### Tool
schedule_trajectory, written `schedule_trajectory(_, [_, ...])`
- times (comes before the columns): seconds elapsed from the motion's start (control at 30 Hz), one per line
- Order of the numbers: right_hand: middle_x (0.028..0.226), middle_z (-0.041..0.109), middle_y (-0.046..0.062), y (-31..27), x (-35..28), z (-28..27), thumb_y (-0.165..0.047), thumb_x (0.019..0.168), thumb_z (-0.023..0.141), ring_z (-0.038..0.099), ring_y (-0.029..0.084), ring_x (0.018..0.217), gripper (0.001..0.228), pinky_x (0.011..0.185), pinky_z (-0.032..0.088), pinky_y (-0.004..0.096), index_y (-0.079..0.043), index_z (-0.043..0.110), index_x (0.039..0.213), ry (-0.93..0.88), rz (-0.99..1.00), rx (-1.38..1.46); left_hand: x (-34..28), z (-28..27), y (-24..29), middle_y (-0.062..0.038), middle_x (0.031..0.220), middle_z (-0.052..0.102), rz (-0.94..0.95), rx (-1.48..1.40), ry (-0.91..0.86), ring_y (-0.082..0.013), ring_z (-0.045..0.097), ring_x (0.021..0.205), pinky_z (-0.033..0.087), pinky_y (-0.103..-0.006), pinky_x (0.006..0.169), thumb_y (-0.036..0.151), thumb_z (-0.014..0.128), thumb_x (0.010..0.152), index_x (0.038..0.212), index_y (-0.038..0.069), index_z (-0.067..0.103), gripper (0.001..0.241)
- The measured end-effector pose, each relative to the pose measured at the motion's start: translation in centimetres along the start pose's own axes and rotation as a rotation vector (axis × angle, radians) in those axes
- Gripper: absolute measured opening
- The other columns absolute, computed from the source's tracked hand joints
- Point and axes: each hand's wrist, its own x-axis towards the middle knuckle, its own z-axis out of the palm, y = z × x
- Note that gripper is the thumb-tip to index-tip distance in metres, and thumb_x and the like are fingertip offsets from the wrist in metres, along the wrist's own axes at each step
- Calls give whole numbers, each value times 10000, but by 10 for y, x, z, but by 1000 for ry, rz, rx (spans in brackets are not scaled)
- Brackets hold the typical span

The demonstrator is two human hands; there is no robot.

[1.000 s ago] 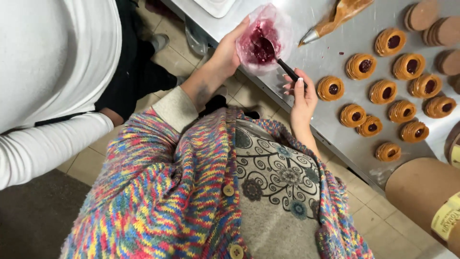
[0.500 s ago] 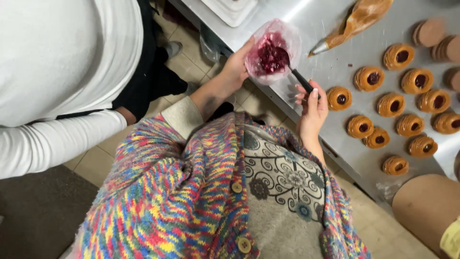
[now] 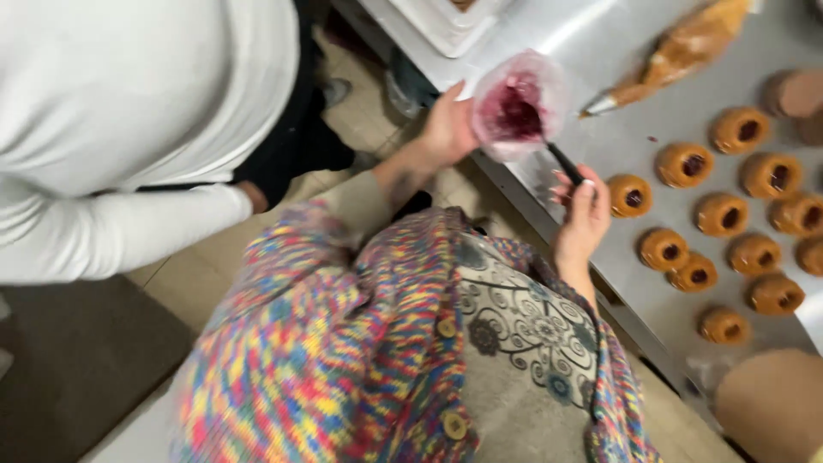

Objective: Filling circular pastries with jam and caramel using a spoon and a piping bag.

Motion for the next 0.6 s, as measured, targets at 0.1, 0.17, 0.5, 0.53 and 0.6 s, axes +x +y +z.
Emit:
schedule_trajectory(0.1, [1184,721,172,1,3,-4,-281,1144,523,662,138,927,368,836,531,283,-9,566,1388,62,16,43,25,-15,-15,-253,1412,587,129,-223,112,-374,554,1322,374,-497,1174,456,338,1029,1404,-115,483,698])
schedule_trajectory(0.17, [1187,714,179,2,-2,-11,-291,1152,526,662,146,951,374,854,533,290,-12,556,1399,51,-47,59,30,-18,-27,-233,1398,595,150,-156,183,-368,575,1296,424,-513,1152,239,345,986,1424,-74,479,554])
schedule_trajectory(0.5, [1180,726,192,-6,-9,-12,-304,1142,536,669,165,958,385,860,522,299,-7,563,1385,147,-13,86,23,-23,-36,-224,1406,626,-54,-6,-175,-333,622,1293,449,-505,1189,118,403,1066,1454,-79,493,444])
schedule_trajectory(0.53, [1182,721,185,-8,-11,-11,-304,1141,540,667,166,972,385,862,521,304,-6,564,1384,134,-19,104,19,-6,-32,-210,1407,625,-64,-5,-191,-332,628,1289,470,-502,1175,159,402,1069,1454,-57,494,451])
schedule_trajectory(0.6, [1184,716,179,-13,-11,-11,-304,1141,543,665,168,985,386,864,521,310,-5,565,1384,136,-30,110,18,17,-25,-195,1408,624,-89,-14,-217,-330,635,1284,491,-499,1161,200,402,1073,1455,-35,496,458])
